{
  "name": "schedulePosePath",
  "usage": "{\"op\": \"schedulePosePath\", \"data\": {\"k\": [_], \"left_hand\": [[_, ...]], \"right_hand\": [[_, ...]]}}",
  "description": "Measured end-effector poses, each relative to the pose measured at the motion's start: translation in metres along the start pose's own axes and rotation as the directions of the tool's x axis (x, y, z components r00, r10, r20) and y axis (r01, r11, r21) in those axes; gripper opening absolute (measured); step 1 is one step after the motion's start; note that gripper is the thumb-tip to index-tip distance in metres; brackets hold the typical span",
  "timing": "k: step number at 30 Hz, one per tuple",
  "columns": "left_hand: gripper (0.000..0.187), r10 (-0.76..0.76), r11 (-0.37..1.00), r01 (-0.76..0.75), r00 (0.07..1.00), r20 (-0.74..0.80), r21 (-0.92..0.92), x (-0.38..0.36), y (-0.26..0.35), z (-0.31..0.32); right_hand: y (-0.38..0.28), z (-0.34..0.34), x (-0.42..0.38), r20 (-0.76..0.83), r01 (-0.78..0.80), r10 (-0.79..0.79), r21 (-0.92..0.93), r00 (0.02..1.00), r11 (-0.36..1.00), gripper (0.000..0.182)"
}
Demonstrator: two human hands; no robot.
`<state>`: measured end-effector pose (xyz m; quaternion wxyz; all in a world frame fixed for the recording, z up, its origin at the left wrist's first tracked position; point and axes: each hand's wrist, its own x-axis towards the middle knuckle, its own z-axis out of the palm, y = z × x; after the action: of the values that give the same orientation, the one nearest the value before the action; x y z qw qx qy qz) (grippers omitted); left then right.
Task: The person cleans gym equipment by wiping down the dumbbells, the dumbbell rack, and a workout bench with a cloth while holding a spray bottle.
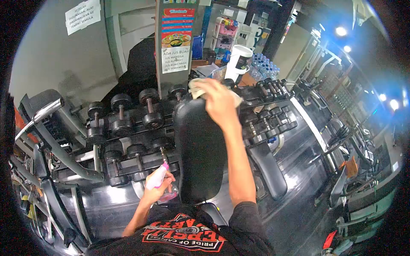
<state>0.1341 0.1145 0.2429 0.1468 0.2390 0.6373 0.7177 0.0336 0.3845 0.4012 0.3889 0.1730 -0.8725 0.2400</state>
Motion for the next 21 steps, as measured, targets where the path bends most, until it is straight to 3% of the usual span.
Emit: {"op": "schedulePosePath", "data": {"k": [2, 8, 9, 11, 12, 15, 19, 21], "left_hand": [[0.012, 0.005, 1.0, -0.005, 1.0, 0.017, -0.004, 0.003, 0.003, 0.005], [0.012, 0.029, 0.999, -0.027, 0.997, 0.068, -0.023, 0.011, 0.002, 0.01], [0.012, 0.028, 0.999, -0.026, 0.997, 0.07, -0.023, 0.011, 0.003, 0.009], [0.011, 0.034, 0.999, -0.035, 0.996, 0.079, 0.01, 0.008, 0.003, 0.007], [0.011, 0.032, 0.999, -0.032, 0.996, 0.079, 0.006, 0.008, 0.0, 0.006], [0.011, 0.017, 0.999, -0.02, 0.998, 0.064, 0.034, 0.001, -0.008, 0.002], [0.01, -0.048, 0.999, 0.048, 0.997, 0.053, 0.002, -0.006, -0.005, 0.0], [0.01, -0.041, 0.999, 0.042, 0.998, 0.049, -0.015, -0.009, -0.005, -0.001]], "right_hand": [[-0.007, 0.027, 0.001, -0.017, 0.158, -0.161, -0.133, 0.987, 0.979, 0.034], [-0.006, 0.019, -0.014, -0.023, 0.198, -0.205, -0.167, 0.978, 0.966, 0.041], [0.002, 0.01, -0.022, -0.083, 0.141, -0.164, -0.231, 0.983, 0.963, 0.042], [0.027, -0.008, -0.042, -0.272, -0.015, 0.018, 0.011, 0.962, 1.0, 0.044], [0.045, -0.012, -0.057, -0.371, -0.162, 0.137, -0.035, 0.918, 0.986, 0.044], [0.075, -0.011, -0.084, -0.425, -0.449, 0.464, 0.142, 0.777, 0.882, 0.041], [0.066, 0.0, -0.087, -0.462, -0.44, 0.499, 0.238, 0.733, 0.866, 0.041], [0.042, 0.009, -0.078, -0.553, -0.403, 0.391, 0.107, 0.735, 0.909, 0.044]]}}
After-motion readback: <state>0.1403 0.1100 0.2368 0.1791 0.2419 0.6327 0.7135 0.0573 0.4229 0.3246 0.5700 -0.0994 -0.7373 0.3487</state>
